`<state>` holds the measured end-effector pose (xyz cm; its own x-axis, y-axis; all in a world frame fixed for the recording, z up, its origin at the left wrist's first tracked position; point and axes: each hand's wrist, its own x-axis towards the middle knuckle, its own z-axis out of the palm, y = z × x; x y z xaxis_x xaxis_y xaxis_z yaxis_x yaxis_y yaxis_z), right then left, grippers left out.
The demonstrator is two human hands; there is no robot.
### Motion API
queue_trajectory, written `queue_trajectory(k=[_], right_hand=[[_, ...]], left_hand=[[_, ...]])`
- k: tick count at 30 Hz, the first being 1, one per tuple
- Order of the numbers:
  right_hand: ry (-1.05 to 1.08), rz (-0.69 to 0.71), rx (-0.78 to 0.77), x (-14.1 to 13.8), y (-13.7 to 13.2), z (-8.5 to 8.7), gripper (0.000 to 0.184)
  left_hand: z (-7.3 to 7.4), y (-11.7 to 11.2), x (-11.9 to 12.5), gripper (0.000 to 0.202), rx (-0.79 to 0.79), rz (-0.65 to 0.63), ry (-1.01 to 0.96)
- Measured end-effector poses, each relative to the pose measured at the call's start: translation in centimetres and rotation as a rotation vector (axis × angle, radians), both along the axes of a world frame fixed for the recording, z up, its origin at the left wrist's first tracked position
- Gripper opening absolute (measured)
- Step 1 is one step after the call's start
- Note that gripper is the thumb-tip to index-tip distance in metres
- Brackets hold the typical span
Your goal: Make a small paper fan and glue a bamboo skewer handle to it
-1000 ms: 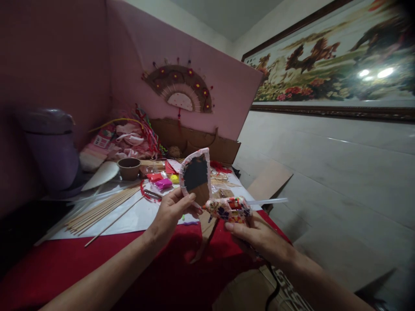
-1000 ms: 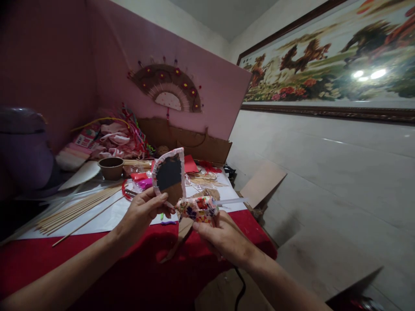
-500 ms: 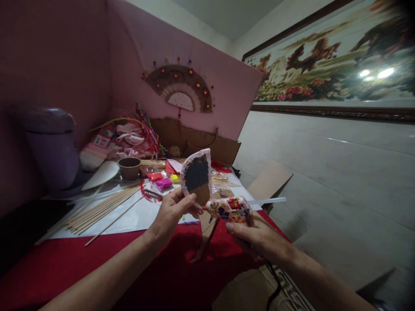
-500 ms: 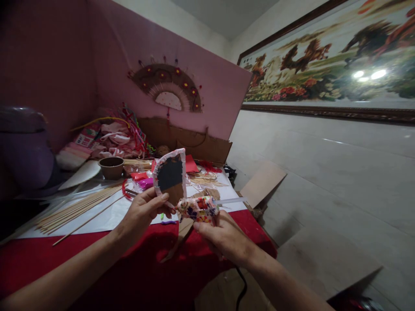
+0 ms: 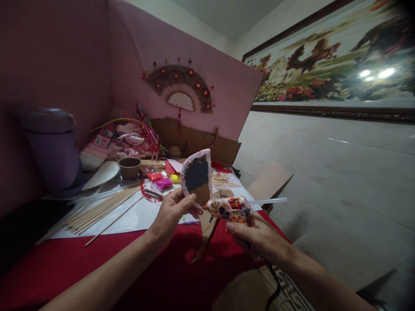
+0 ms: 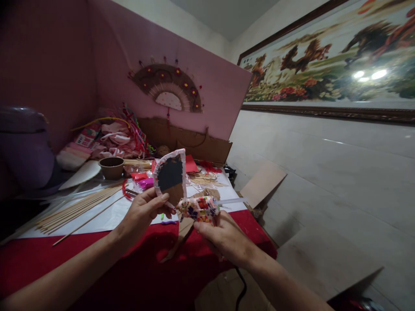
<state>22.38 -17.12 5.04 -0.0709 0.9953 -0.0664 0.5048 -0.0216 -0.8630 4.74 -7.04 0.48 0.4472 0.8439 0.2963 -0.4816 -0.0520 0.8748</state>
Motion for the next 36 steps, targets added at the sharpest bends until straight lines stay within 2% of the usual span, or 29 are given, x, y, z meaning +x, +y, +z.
queue_trajectory(k=[16, 31, 36], right_hand=[[0.021, -0.021, 0.027, 0.3, 0.1, -0.8, 0.045], [0.076, -0.051, 0.076, 0.1, -0.6, -0.9, 0.044], [0.097, -0.053, 0.032, -0.1, -0.9, -0.8, 0.043]], left_hand=[[0.1, 0.0, 0.2, 0.018, -0.105, 0.017, -0.029], [0.3, -0.3, 0.0, 0.015, -0.086, -0.024, -0.060], [0.3, -0.2, 0.0, 0.016, -0.073, -0.035, -0.067]])
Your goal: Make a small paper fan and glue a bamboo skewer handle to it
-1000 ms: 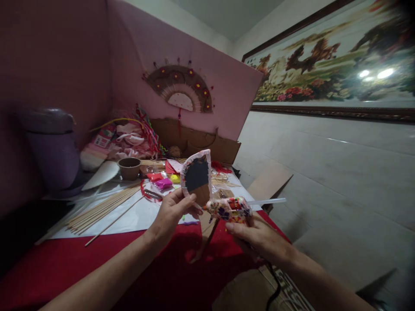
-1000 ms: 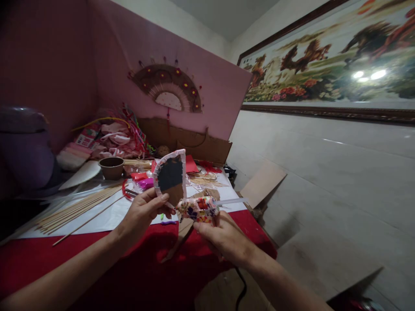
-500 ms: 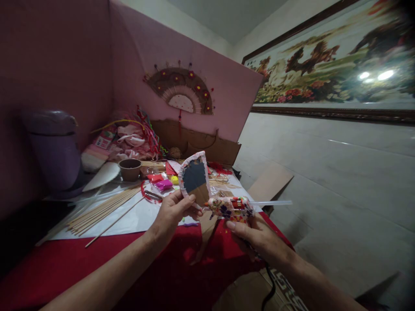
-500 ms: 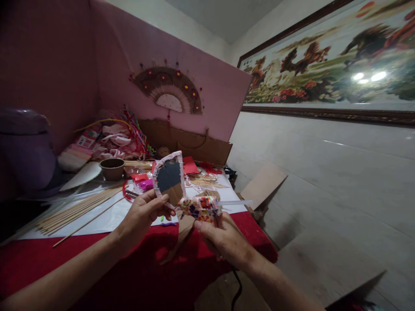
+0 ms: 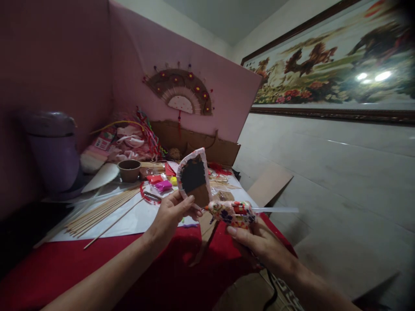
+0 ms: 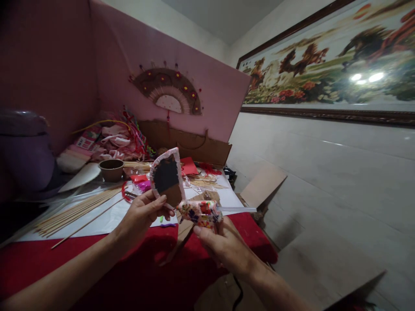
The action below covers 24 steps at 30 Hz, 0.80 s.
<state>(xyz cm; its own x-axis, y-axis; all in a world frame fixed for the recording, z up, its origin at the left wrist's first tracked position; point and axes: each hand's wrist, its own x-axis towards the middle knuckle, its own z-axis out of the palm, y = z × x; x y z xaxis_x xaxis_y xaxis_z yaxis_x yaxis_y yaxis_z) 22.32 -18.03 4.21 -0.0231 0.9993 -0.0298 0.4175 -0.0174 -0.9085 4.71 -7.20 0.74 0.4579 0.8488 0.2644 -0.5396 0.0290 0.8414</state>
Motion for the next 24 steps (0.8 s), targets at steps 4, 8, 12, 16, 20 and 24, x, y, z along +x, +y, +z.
queue_trajectory(k=[4, 8, 12, 16, 20, 24], right_hand=[[-0.010, -0.019, -0.020, -0.16, 0.05, 0.11, 0.041], [-0.010, 0.002, -0.007, -0.18, 0.31, 0.20, 0.034], [-0.023, 0.026, -0.018, 0.04, 0.47, 0.08, 0.029], [-0.021, -0.003, -0.014, 0.18, 0.40, 0.00, 0.026], [-0.008, -0.008, -0.003, 0.17, 0.32, -0.03, 0.026], [-0.019, -0.002, -0.037, 0.08, 0.28, 0.09, 0.031]], left_hand=[[-0.02, -0.05, 0.01, 0.018, 0.005, 0.006, 0.021], [-0.08, -0.06, 0.03, 0.019, 0.010, 0.019, 0.030], [-0.19, 0.01, 0.06, 0.018, 0.018, 0.012, 0.034], [-0.19, -0.03, 0.07, 0.018, 0.010, 0.020, 0.032], [-0.13, -0.08, 0.08, 0.018, 0.015, 0.028, 0.038], [-0.08, -0.08, 0.06, 0.018, 0.015, 0.026, 0.047]])
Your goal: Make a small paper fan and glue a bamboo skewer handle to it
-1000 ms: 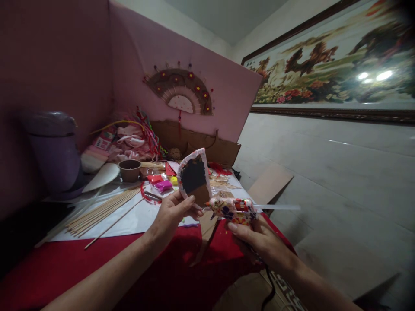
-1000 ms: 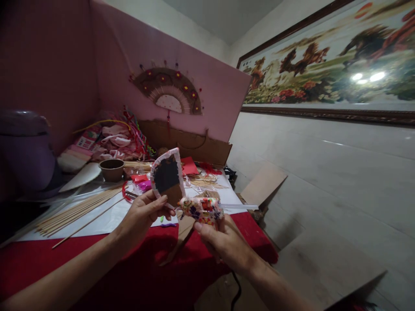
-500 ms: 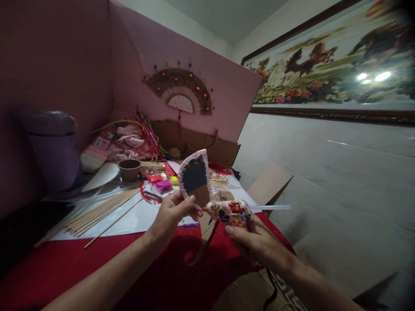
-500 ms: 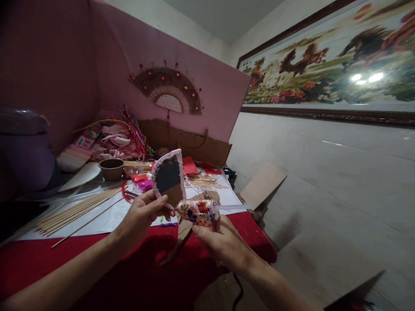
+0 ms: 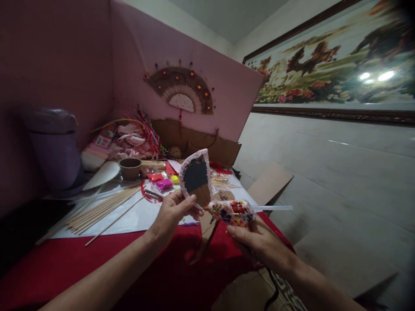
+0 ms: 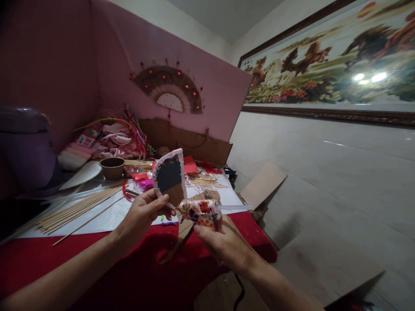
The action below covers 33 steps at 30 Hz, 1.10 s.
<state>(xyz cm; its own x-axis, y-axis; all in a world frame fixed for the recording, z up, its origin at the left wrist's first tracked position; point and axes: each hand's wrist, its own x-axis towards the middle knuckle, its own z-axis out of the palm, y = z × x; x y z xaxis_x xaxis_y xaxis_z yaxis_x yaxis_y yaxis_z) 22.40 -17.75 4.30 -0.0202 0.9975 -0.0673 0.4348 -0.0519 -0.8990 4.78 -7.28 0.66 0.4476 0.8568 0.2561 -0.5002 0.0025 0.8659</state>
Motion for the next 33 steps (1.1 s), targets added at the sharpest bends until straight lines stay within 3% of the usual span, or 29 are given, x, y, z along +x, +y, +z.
queue_trajectory(k=[13, 21, 27, 33], right_hand=[[0.003, -0.024, 0.070, 0.0, 0.0, 0.0, 0.023], [0.001, 0.018, 0.035, 0.3, 0.2, -0.2, 0.049], [0.317, -0.019, -0.053, 0.2, 0.8, 0.0, 0.033], [0.570, 0.018, -0.217, 0.6, 1.0, 0.2, 0.041]], left_hand=[[-0.3, 0.2, 0.0, 0.018, 0.010, -0.005, 0.000], [-0.3, 0.2, 0.0, 0.017, 0.014, -0.014, 0.000], [-0.2, 0.2, 0.0, 0.018, -0.011, 0.001, 0.009], [-0.8, 0.8, 0.1, 0.015, -0.002, 0.013, 0.027]])
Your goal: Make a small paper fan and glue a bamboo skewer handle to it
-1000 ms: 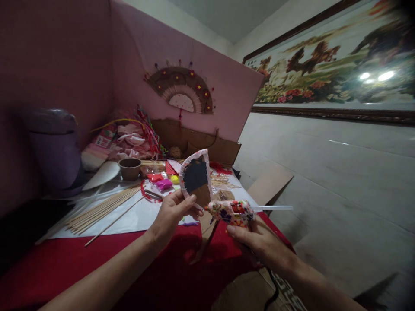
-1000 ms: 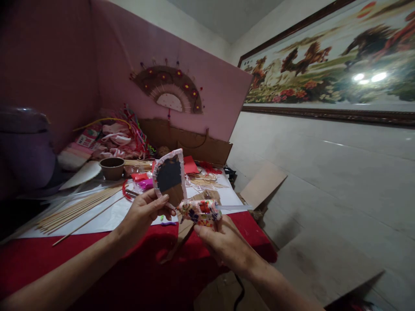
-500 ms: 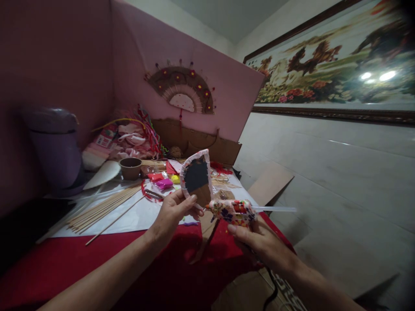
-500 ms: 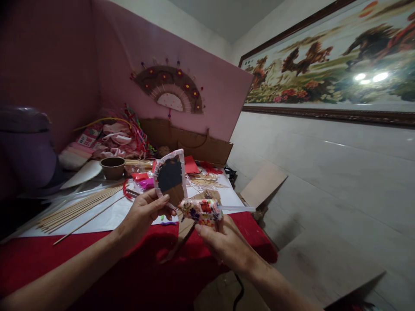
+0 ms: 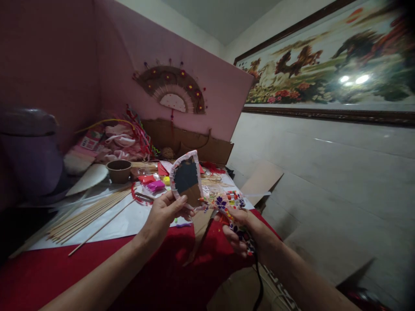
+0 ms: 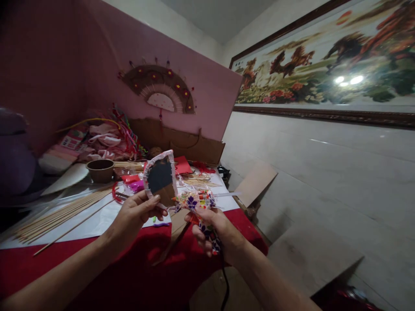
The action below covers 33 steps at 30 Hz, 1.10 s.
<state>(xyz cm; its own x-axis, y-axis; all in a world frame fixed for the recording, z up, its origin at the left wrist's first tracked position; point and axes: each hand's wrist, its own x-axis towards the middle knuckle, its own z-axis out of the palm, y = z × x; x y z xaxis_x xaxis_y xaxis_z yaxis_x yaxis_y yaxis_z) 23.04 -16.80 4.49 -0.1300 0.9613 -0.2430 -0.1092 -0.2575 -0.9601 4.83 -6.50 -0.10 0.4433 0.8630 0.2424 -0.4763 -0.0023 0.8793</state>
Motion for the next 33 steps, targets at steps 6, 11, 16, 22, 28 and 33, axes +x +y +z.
queue_trajectory(k=[6, 11, 16, 22, 28, 33], right_hand=[[0.218, 0.072, -0.015, 0.59, 0.28, -0.86, 0.043], [0.319, 0.158, -0.017, 0.88, 0.46, -0.98, 0.032], [0.422, 0.247, 0.028, 0.62, 0.18, -0.27, 0.013], [0.351, 0.153, 0.176, 0.25, 0.00, -0.41, 0.028], [0.270, 0.227, 0.232, 0.23, -0.09, -0.72, 0.022], [0.371, 0.228, 0.203, -0.10, -0.43, -0.09, 0.018]], left_hand=[[-0.03, 0.15, -0.02, 0.015, -0.013, 0.015, 0.010], [0.05, 0.20, 0.02, 0.019, -0.055, 0.051, 0.008], [-0.07, 0.62, 0.03, 0.021, -0.085, 0.098, 0.007], [-0.18, 0.69, -0.08, 0.021, -0.112, 0.109, -0.001], [-0.12, 0.78, 0.10, 0.021, -0.105, 0.103, -0.012], [0.01, 0.67, 0.01, 0.022, -0.107, 0.111, -0.015]])
